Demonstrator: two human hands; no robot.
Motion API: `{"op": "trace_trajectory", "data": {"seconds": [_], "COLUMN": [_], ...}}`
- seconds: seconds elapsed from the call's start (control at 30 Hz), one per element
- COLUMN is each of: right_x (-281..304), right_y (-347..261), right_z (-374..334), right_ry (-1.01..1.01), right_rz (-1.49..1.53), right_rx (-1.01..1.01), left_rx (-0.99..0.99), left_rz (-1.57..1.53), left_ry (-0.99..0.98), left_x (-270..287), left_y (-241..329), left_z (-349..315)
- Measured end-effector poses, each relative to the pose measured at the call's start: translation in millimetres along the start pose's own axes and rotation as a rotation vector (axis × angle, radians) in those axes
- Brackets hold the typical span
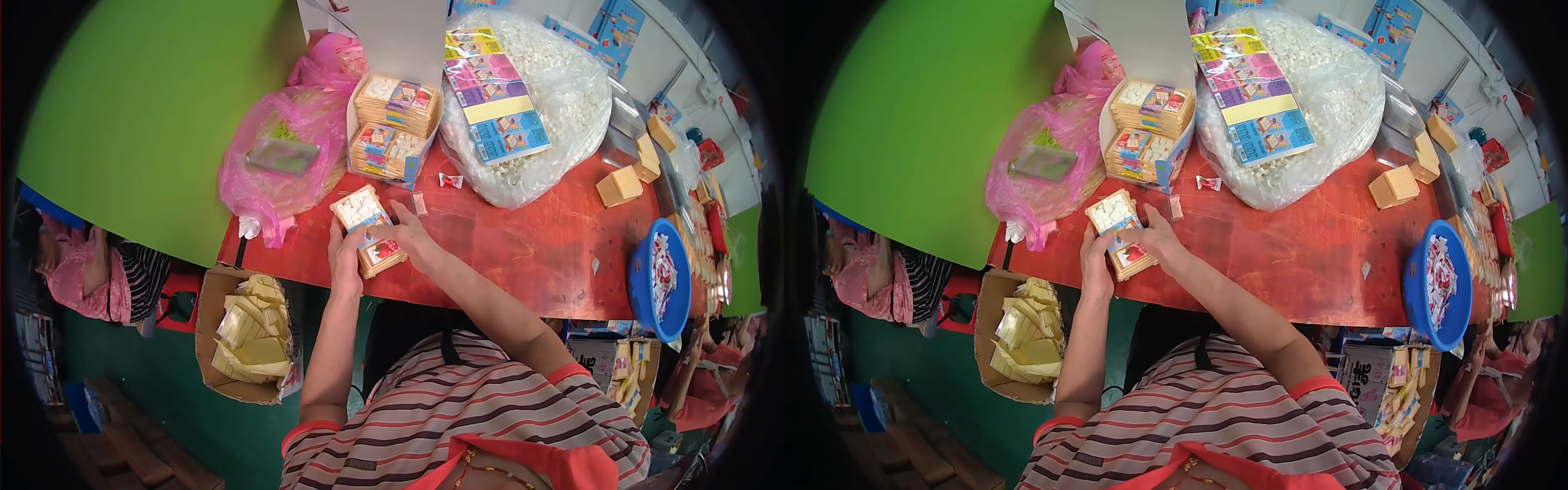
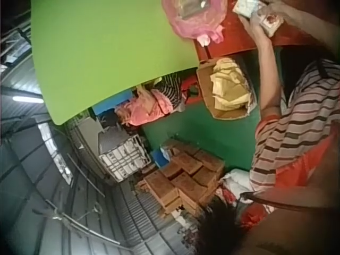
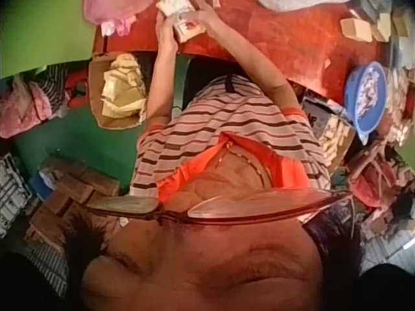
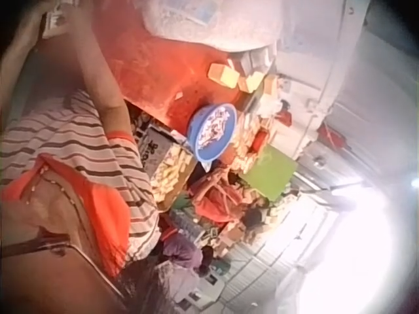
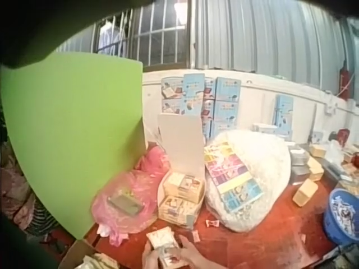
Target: Packing individual small snack packets into cardboard display boxes.
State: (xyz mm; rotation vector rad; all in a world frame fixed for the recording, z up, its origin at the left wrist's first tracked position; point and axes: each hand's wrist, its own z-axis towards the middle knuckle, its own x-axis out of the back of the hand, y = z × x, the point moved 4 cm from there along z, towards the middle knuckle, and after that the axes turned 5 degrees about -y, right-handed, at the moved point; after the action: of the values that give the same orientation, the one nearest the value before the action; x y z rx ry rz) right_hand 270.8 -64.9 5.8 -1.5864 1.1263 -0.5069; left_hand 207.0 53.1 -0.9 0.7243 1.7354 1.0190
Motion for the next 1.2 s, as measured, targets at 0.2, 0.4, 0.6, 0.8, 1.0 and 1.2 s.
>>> {"op": "trace_trajectory", "data": {"seconds": [0.2,0.4,0.6,0.8,1.0,1.2], "right_x": [23.9,17.7,32.8,25.6,31.3,20.0], "right_y": [22.1,-13.1,12.5,26.0,34.8,-21.9], "right_z": [11.4,-21.0,-18.1,-14.3,-16.1,-34.7], "right_ry": [-0.252,-0.418,-0.344,-0.322,-0.286,-0.267], "right_rz": [0.366,-0.012,-0.425,-0.559,-0.488,-0.549], "right_rx": [-0.068,0.168,0.536,0.585,0.545,0.492], "left_rx": [-0.093,-0.499,-0.550,-0.555,-0.617,-0.485], "left_rz": [-0.180,0.097,0.221,0.181,0.297,-0.017], "left_ry": [0.118,-0.066,-0.194,-0.143,-0.050,0.018], "left_x": [-8.0,-15.8,-18.8,-15.7,-12.4,-40.2], "left_y": [-24.5,-18.7,-29.9,-31.9,-47.3,-14.0], "left_z": [-0.7,-23.5,-26.9,-23.5,-27.6,-38.6]}}
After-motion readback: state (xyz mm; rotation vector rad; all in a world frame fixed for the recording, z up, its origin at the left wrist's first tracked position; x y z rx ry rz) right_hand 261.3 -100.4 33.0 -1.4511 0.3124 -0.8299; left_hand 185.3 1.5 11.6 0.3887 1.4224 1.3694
